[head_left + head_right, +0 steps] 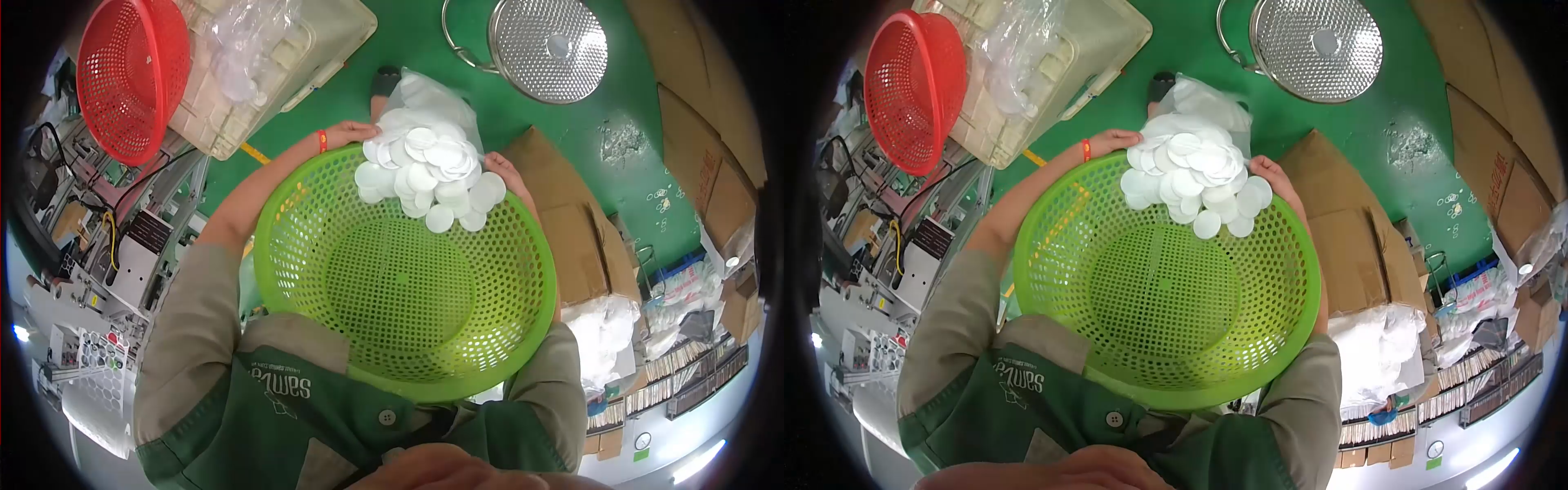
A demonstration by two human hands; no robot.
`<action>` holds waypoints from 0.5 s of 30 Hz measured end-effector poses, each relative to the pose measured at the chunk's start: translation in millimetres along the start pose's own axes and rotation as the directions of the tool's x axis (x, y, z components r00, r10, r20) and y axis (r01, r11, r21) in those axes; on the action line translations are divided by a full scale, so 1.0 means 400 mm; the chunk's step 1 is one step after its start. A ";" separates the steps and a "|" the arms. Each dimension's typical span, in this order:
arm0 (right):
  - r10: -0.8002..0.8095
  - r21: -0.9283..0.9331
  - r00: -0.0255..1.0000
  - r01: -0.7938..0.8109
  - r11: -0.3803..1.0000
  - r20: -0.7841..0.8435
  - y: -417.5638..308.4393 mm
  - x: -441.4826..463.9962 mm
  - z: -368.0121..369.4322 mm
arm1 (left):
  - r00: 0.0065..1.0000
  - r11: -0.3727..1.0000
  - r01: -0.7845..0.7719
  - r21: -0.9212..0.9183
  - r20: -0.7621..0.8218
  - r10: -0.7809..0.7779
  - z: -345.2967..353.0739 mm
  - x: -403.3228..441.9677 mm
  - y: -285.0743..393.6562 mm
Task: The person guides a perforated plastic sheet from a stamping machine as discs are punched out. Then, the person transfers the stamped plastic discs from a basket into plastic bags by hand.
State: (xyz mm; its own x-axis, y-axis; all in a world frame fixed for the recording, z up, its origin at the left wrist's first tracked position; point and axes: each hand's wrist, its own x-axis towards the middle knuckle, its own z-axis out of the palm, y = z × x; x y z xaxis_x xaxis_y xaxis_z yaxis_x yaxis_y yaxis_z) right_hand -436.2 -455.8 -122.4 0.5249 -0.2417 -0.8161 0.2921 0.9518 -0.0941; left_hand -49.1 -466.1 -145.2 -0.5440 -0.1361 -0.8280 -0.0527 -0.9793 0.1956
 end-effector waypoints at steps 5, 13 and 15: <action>0.002 -0.046 0.998 -0.005 0.999 -0.068 -0.016 0.019 -0.006 | 1.000 0.999 -0.011 0.036 0.022 0.010 -0.006 0.025 -0.025; -0.023 -0.116 0.997 0.014 0.993 -0.079 -0.028 0.012 0.000 | 0.995 0.982 0.096 -0.160 0.038 -0.091 0.002 0.005 -0.028; -0.065 -0.143 0.997 0.058 0.988 -0.041 -0.020 0.024 -0.001 | 0.997 0.997 0.073 -0.026 0.035 -0.072 0.008 -0.001 -0.017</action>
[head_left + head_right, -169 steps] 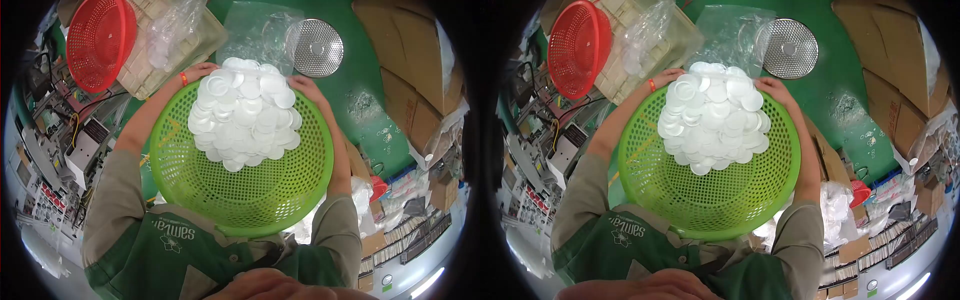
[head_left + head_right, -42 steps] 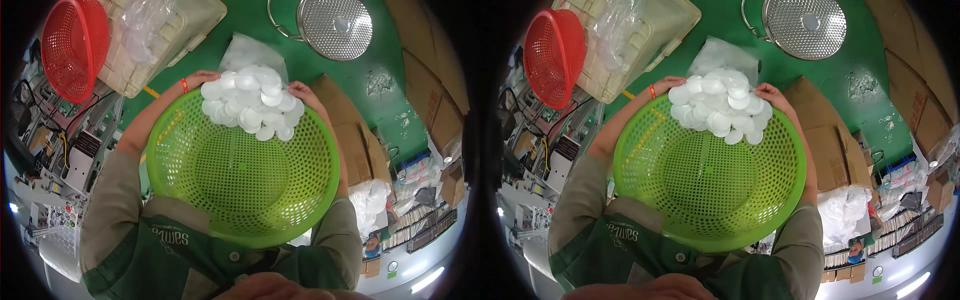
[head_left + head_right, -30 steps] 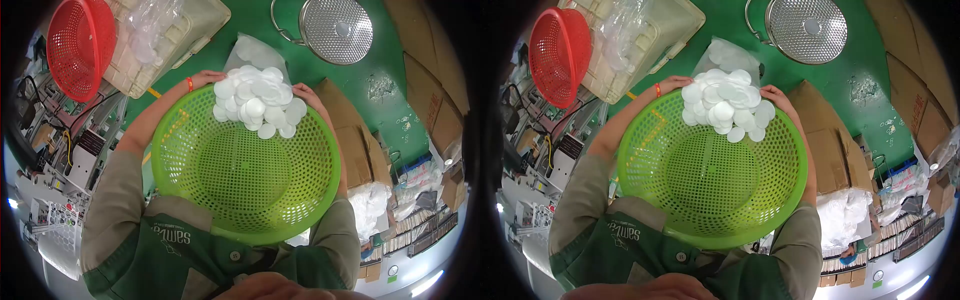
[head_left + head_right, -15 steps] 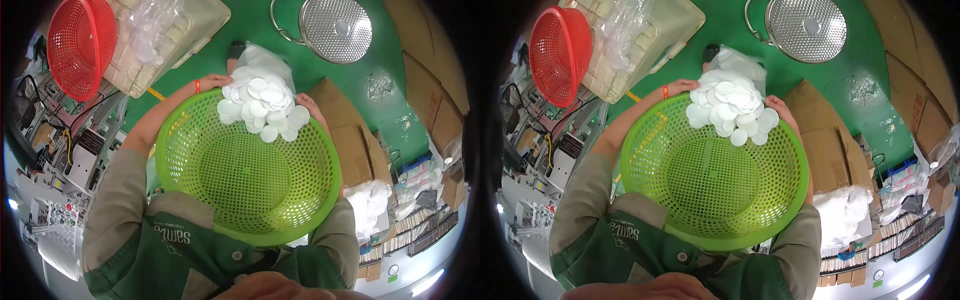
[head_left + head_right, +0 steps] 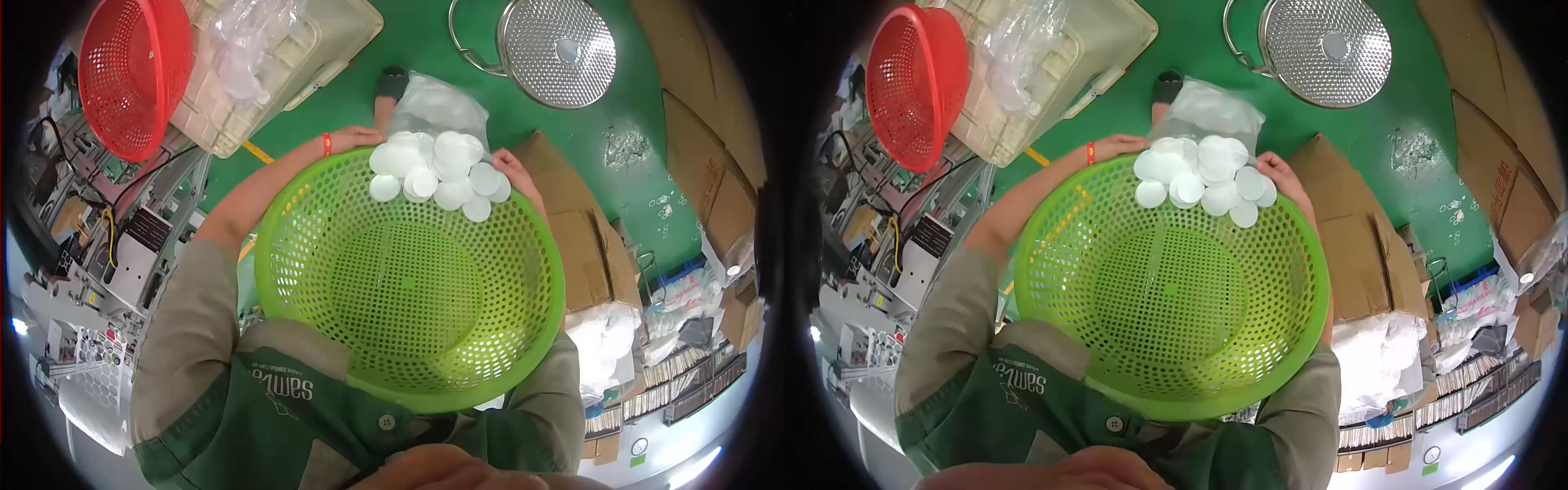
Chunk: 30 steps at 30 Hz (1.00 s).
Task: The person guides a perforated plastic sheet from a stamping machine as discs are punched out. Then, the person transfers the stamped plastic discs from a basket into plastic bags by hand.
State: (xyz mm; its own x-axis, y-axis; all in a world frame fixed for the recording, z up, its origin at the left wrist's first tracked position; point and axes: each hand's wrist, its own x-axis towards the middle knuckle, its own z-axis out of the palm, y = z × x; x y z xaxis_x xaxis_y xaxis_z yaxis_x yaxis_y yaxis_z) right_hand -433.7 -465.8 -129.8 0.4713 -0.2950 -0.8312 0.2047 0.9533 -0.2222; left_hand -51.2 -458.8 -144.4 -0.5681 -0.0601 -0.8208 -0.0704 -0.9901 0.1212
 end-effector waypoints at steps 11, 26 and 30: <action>0.134 0.028 0.986 -0.132 0.991 -0.096 -0.006 -0.032 0.005 | 0.999 0.996 0.018 -0.086 0.052 -0.014 0.010 0.017 0.003; 0.367 0.104 0.919 -0.355 0.929 -0.144 -0.129 -0.094 0.179 | 0.999 0.974 0.013 0.225 -0.050 -0.002 -0.015 0.006 -0.014; 0.438 0.160 0.885 -0.415 0.896 -0.156 -0.035 -0.074 0.099 | 0.992 0.975 0.126 0.184 -0.053 -0.118 -0.014 -0.002 -0.035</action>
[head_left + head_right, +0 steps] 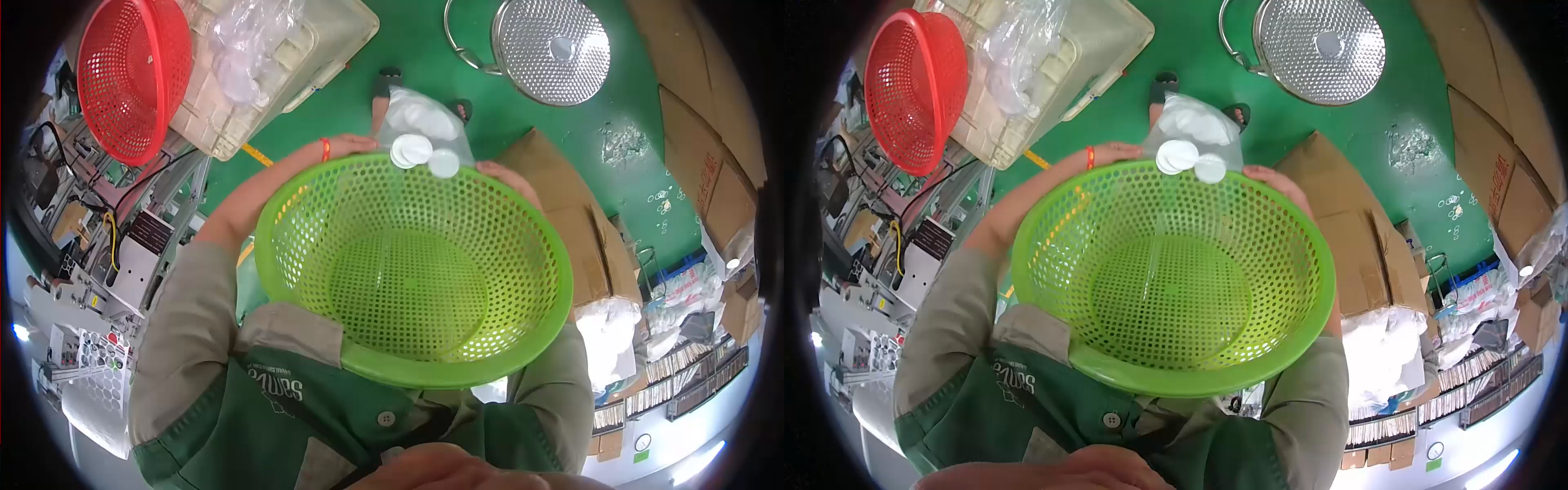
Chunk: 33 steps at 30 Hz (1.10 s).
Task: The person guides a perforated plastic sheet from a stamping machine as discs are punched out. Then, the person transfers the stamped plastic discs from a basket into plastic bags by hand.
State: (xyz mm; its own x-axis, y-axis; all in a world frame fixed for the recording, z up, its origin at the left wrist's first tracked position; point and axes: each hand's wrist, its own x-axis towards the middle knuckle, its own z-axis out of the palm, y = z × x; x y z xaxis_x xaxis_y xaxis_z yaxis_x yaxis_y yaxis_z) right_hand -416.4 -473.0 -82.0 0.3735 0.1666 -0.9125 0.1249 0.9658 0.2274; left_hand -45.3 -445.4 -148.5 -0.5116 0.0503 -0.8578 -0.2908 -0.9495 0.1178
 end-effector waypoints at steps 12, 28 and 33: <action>-0.345 0.002 0.938 0.345 0.939 0.025 -0.036 -0.220 0.147 | 0.999 0.997 -0.011 -0.073 -0.052 0.008 -0.020 0.010 0.002; -0.747 -0.088 0.474 0.815 0.572 -0.465 -0.188 -0.389 -0.254 | 0.764 0.892 -0.445 0.078 -0.486 0.424 0.151 -0.184 0.099; -0.777 0.023 0.421 0.885 0.466 -0.468 -0.223 -0.226 -0.242 | 0.658 0.746 -0.654 -0.125 -0.579 0.481 0.189 -0.362 0.124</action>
State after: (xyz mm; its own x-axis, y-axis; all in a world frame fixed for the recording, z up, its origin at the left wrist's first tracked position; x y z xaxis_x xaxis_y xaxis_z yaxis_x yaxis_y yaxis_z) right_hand -550.1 -554.9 -52.6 -0.3702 -0.5870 -0.7200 0.4096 0.5925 -0.6937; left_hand -47.0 -476.3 19.4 -0.0080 -0.6028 -0.7978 0.2188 -0.7796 0.5868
